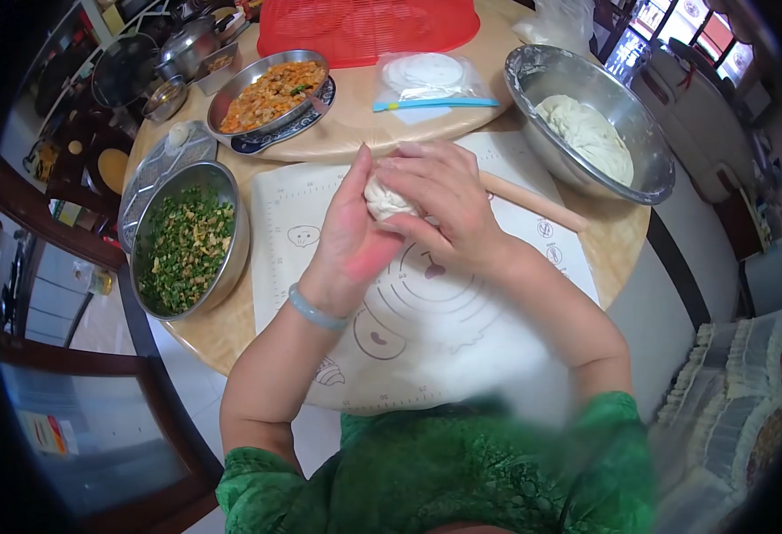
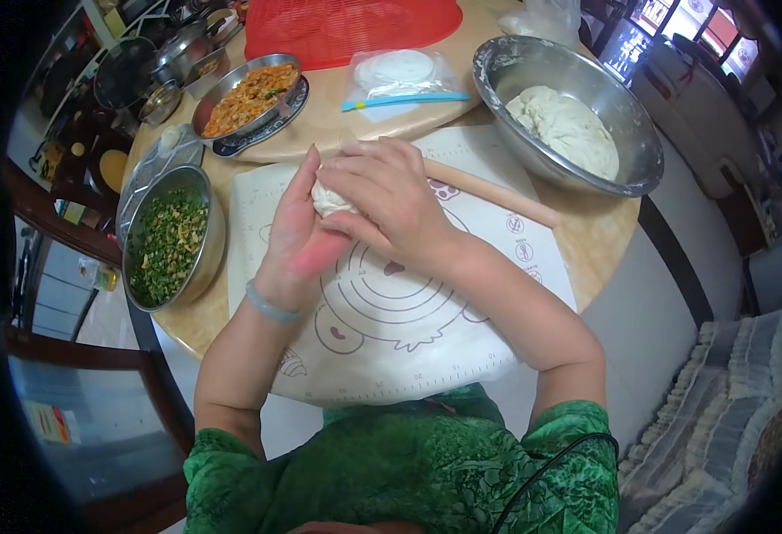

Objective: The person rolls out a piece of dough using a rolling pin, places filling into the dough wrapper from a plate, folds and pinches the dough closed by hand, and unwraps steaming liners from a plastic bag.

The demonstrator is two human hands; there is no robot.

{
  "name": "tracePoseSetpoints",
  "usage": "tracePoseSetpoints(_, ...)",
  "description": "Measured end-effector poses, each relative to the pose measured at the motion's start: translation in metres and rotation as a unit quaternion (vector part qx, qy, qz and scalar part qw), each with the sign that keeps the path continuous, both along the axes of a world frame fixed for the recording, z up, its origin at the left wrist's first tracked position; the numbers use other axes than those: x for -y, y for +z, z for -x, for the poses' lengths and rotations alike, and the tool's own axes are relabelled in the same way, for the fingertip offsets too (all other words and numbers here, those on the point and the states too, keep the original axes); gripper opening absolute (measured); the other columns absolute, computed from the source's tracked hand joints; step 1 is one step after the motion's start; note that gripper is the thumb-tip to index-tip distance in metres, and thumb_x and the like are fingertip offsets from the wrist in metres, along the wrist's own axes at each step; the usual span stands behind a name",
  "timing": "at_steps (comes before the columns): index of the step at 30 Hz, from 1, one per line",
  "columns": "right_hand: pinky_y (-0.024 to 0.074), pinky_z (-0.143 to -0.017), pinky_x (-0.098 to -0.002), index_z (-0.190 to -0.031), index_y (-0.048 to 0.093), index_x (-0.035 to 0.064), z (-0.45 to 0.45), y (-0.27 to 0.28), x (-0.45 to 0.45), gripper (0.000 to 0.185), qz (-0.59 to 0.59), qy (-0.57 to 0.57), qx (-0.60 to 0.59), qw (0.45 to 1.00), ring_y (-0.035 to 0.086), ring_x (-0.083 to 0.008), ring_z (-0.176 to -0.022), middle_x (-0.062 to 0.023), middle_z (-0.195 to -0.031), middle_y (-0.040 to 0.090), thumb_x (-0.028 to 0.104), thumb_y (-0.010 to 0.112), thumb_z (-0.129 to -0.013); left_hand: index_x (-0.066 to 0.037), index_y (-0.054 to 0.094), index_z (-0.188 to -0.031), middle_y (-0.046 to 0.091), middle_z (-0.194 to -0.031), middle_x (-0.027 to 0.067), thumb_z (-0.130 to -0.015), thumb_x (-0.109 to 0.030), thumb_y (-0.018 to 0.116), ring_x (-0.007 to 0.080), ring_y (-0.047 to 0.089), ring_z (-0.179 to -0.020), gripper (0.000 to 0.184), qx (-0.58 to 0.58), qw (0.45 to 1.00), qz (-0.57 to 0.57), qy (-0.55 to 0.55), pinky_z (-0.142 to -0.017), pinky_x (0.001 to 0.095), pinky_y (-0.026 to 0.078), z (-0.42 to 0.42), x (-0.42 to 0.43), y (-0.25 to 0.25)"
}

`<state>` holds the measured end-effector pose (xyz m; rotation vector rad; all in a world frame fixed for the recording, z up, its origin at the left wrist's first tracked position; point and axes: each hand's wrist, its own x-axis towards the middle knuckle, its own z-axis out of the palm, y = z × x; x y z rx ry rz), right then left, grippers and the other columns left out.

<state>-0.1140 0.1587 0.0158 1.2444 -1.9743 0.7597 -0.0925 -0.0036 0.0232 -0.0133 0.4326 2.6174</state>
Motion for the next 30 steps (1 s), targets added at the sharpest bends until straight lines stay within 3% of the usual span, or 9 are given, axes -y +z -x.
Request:
tracePoseSetpoints(6,0.0404,-0.099,-0.0440,-0.122,0.065,0.0062,-0.011,0.024,-0.008,0.050,0.079,-0.012,0.098,0.992,0.050,-0.0330,-0.120,-0.0162,-0.128,0.055,0.025,0.076,-0.078,-0.005,0.057,-0.116,0.061,-0.121,0.0119,-0.106,-0.046,0.032,0.0241,0.058,-0.118,0.049,-0.049,0.997,0.040,0.054,-0.106,0.0454,0.045,0.005,0.005,0.000)
tracePoseSetpoints(10,0.0439,-0.094,-0.0403,-0.117,0.068,0.0069,-0.009,0.023,-0.008,0.045,0.084,-0.006,0.083,0.993,0.050,-0.0311,-0.115,-0.0146,-0.124,0.055,0.021,0.078,-0.075,-0.005,0.058,-0.111,0.062,-0.118,0.0116,-0.107,-0.046,0.031,0.0258,0.058,-0.115,0.050,-0.050,0.997,0.029,0.059,-0.103,0.0457,0.046,0.001,0.004,0.008)
tracePoseSetpoints(12,0.0480,-0.088,-0.0372,-0.114,0.070,0.0065,-0.007,0.018,-0.006,0.041,0.078,0.009,0.075,0.994,0.051,-0.0297,-0.112,-0.0140,-0.124,0.055,0.018,0.078,-0.075,-0.004,0.058,-0.111,0.061,-0.118,0.0118,-0.107,-0.045,0.030,0.0261,0.058,-0.116,0.050,-0.066,0.995,0.037,0.059,-0.101,0.0455,0.047,0.002,0.002,0.007)
tracePoseSetpoints(15,0.0458,-0.090,-0.0392,-0.108,0.071,0.0074,-0.006,0.008,0.000,0.036,0.126,0.025,0.098,0.987,0.052,-0.0297,-0.108,-0.0127,-0.118,0.056,0.012,0.077,-0.073,-0.004,0.058,-0.110,0.061,-0.118,0.0122,-0.107,-0.044,0.029,0.0258,0.058,-0.116,0.049,-0.065,0.995,0.048,0.055,-0.100,0.0449,0.047,0.001,-0.001,0.008)
tracePoseSetpoints(20,0.0447,-0.094,-0.0404,-0.111,0.069,0.0055,-0.008,0.011,0.002,0.032,0.143,0.035,0.132,0.980,0.053,-0.0312,-0.110,-0.0148,-0.125,0.055,0.013,0.070,-0.080,-0.003,0.055,-0.119,0.058,-0.126,0.0133,-0.108,-0.041,0.026,0.0263,0.055,-0.121,0.049,-0.038,0.999,0.007,0.025,-0.104,0.0428,0.045,0.000,-0.002,0.002)
tracePoseSetpoints(22,0.0416,-0.098,-0.0434,-0.116,0.067,0.0055,-0.009,0.015,0.003,0.033,0.118,0.019,0.106,0.987,0.053,-0.0322,-0.114,-0.0155,-0.129,0.055,0.018,0.067,-0.084,-0.004,0.052,-0.126,0.056,-0.130,0.0140,-0.108,-0.040,0.025,0.0265,0.054,-0.124,0.049,-0.028,0.998,0.037,0.033,-0.107,0.0420,0.043,-0.003,-0.003,0.009)
tracePoseSetpoints(27,0.0289,-0.110,-0.0508,-0.131,0.057,0.0061,-0.018,0.015,0.009,0.045,-0.078,-0.067,-0.008,0.995,0.046,-0.0328,-0.132,-0.0142,-0.140,0.051,0.026,0.058,-0.091,-0.005,0.044,-0.137,0.050,-0.139,0.0130,-0.108,-0.034,0.029,0.0258,0.049,-0.131,0.044,-0.041,0.996,-0.072,-0.029,-0.113,0.0424,0.038,0.004,0.004,-0.013)
tracePoseSetpoints(30,0.0267,-0.112,-0.0528,-0.137,0.051,0.0050,-0.014,0.011,0.008,0.050,-0.124,-0.068,0.015,0.990,0.042,-0.0340,-0.136,-0.0134,-0.143,0.050,0.026,0.057,-0.092,-0.005,0.044,-0.138,0.050,-0.141,0.0129,-0.108,-0.030,0.031,0.0260,0.047,-0.133,0.042,-0.029,0.997,-0.057,-0.032,-0.114,0.0422,0.037,0.002,0.000,-0.017)
